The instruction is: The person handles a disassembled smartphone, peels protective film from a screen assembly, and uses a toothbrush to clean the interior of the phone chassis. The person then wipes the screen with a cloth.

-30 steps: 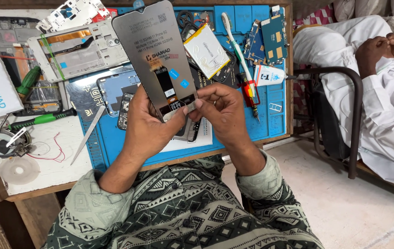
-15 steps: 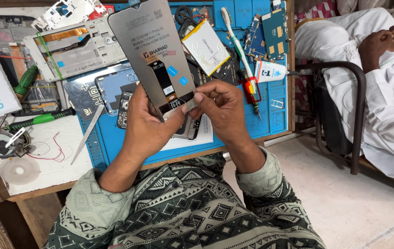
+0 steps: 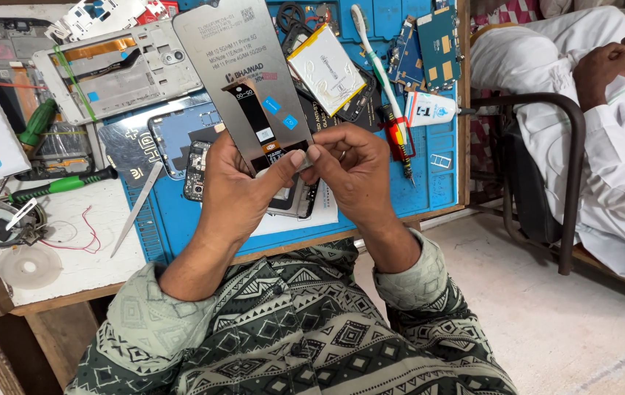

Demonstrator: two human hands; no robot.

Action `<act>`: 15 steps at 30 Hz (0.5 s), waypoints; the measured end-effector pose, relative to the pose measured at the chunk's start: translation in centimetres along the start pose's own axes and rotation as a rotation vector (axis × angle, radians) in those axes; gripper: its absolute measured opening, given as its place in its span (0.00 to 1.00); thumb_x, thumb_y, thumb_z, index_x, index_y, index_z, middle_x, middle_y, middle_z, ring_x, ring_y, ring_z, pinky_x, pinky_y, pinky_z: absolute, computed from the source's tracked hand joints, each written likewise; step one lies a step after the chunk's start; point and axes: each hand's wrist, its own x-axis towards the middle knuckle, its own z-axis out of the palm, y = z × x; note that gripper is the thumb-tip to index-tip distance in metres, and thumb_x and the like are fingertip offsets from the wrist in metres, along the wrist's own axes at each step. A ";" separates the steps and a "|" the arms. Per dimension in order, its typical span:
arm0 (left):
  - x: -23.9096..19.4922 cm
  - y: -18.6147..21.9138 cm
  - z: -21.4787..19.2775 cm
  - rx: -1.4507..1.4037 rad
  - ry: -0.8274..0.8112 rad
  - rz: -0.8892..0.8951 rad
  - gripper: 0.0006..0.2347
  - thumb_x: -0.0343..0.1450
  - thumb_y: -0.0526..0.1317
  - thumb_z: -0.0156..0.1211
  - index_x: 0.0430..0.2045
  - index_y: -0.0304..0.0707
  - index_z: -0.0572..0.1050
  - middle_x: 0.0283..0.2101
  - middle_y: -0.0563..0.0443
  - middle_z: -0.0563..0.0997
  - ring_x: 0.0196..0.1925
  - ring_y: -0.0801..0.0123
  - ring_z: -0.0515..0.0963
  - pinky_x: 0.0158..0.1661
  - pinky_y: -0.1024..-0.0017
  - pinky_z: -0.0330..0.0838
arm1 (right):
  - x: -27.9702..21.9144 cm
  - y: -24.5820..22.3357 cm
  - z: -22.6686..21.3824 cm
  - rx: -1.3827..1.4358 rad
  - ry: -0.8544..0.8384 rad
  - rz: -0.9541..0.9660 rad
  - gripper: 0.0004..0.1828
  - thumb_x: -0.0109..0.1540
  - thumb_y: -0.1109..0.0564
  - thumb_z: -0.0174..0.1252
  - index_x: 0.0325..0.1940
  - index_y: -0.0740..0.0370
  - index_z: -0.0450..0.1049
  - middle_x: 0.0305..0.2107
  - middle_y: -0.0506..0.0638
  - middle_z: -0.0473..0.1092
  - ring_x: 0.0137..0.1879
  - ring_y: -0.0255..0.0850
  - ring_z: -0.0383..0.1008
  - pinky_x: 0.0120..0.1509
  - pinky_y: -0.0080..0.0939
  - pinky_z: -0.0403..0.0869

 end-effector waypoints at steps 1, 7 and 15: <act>0.0 -0.1 0.0 -0.035 -0.007 0.000 0.09 0.73 0.34 0.68 0.42 0.33 0.75 0.38 0.52 0.84 0.37 0.78 0.83 0.36 0.79 0.80 | 0.0 0.1 0.0 -0.001 0.003 -0.002 0.04 0.69 0.64 0.60 0.47 0.69 0.75 0.33 0.55 0.79 0.35 0.36 0.81 0.38 0.34 0.81; -0.1 -0.3 -0.2 -0.053 -0.033 -0.013 0.11 0.74 0.31 0.67 0.46 0.32 0.72 0.41 0.50 0.83 0.41 0.75 0.83 0.39 0.76 0.80 | -0.1 0.4 -0.2 -0.012 0.005 -0.033 0.05 0.69 0.64 0.60 0.48 0.68 0.75 0.34 0.56 0.79 0.36 0.36 0.81 0.38 0.34 0.81; -0.7 0.2 -0.4 0.004 -0.055 0.166 0.25 0.72 0.26 0.65 0.61 0.31 0.58 0.51 0.42 0.82 0.55 0.68 0.84 0.55 0.73 0.80 | 0.0 0.8 -0.5 0.047 0.016 0.019 0.06 0.69 0.63 0.61 0.48 0.68 0.75 0.32 0.56 0.78 0.36 0.37 0.81 0.39 0.34 0.81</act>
